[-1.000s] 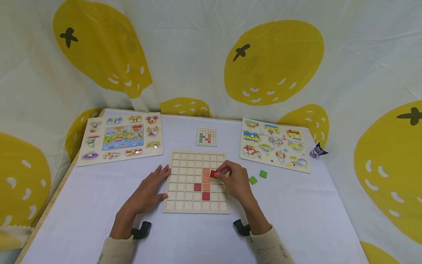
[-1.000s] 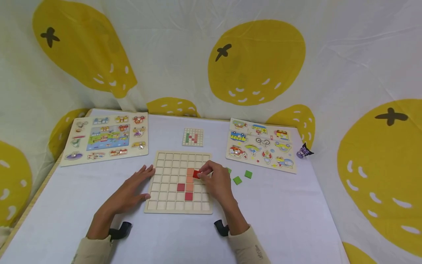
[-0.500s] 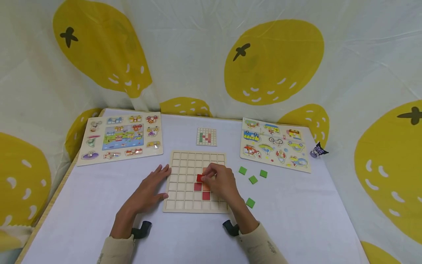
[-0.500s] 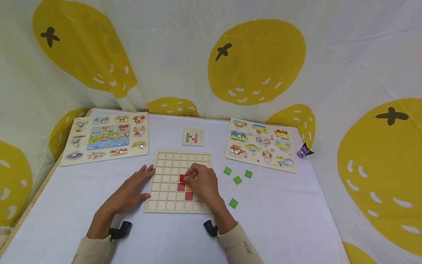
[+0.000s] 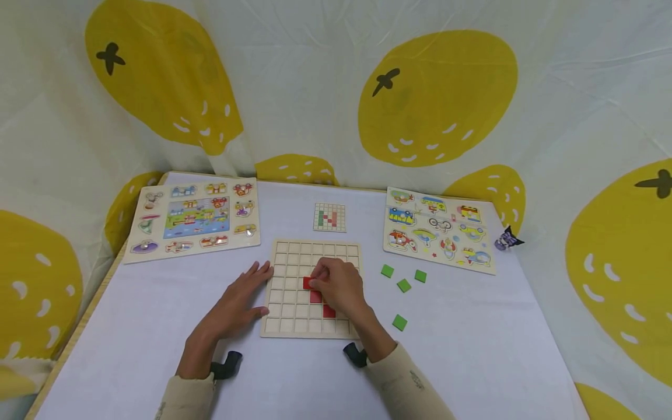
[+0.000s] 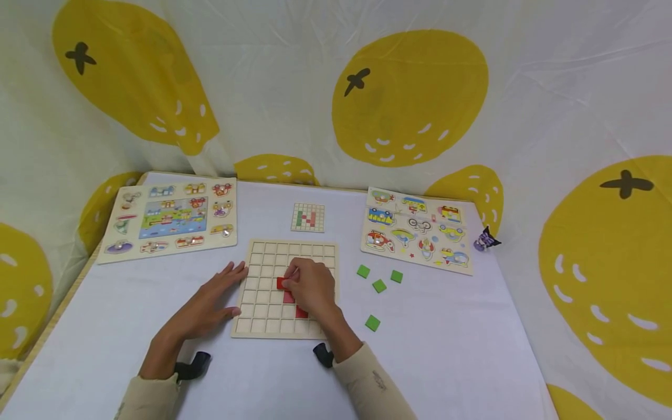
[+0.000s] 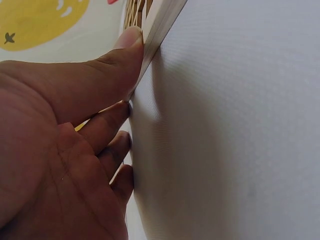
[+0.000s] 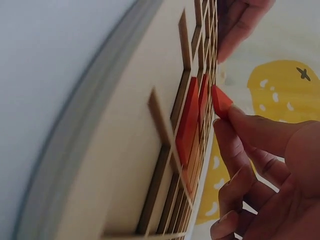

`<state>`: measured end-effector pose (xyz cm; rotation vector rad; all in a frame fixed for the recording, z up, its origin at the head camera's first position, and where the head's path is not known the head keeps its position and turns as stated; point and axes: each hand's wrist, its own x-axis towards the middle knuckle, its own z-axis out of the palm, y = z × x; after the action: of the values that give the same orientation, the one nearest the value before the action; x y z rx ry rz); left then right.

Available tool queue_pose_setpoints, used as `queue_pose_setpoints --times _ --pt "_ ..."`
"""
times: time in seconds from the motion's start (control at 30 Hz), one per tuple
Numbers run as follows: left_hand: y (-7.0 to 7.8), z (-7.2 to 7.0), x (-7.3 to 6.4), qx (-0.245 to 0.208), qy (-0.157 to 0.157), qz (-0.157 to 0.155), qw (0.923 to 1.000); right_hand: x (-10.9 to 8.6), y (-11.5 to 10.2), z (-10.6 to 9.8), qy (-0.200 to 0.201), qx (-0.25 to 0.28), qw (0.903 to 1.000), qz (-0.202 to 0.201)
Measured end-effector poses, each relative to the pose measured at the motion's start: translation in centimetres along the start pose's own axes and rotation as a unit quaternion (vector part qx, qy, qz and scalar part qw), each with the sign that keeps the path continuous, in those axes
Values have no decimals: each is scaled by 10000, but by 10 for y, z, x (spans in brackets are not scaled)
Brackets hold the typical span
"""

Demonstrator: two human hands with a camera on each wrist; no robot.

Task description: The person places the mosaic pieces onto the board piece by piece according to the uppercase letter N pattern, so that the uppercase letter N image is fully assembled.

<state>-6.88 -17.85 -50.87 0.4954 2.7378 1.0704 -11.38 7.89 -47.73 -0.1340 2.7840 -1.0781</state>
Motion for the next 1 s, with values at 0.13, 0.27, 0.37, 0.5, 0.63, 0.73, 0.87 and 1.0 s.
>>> queue_pose_setpoints --times 0.13,0.27,0.37,0.5,0.63,0.73,0.87,1.0 --pt "0 1 1 -33 5 -4 10000 4 -4 5 32 -234 9997 -97" --pt "1 1 1 -47 -38 -73 10000 6 -7 9 51 -396 9991 -145" --pt "1 1 0 -47 -51 -99 9999 6 -9 10 9 -524 9986 -114" --pt "1 1 0 -32 -15 -79 10000 8 -11 12 -52 -741 9971 -134" --pt "1 1 -1 5 92 39 9999 10 -10 13 -97 -822 9963 -219" --pt "1 1 -2 11 121 84 9999 9 -9 12 -126 -726 9969 -257" --pt "2 1 -2 21 64 3 10000 6 -3 7 -152 -321 9988 -322" --pt "3 1 -1 48 38 -65 10000 6 6 -1 -41 45 9997 -254"
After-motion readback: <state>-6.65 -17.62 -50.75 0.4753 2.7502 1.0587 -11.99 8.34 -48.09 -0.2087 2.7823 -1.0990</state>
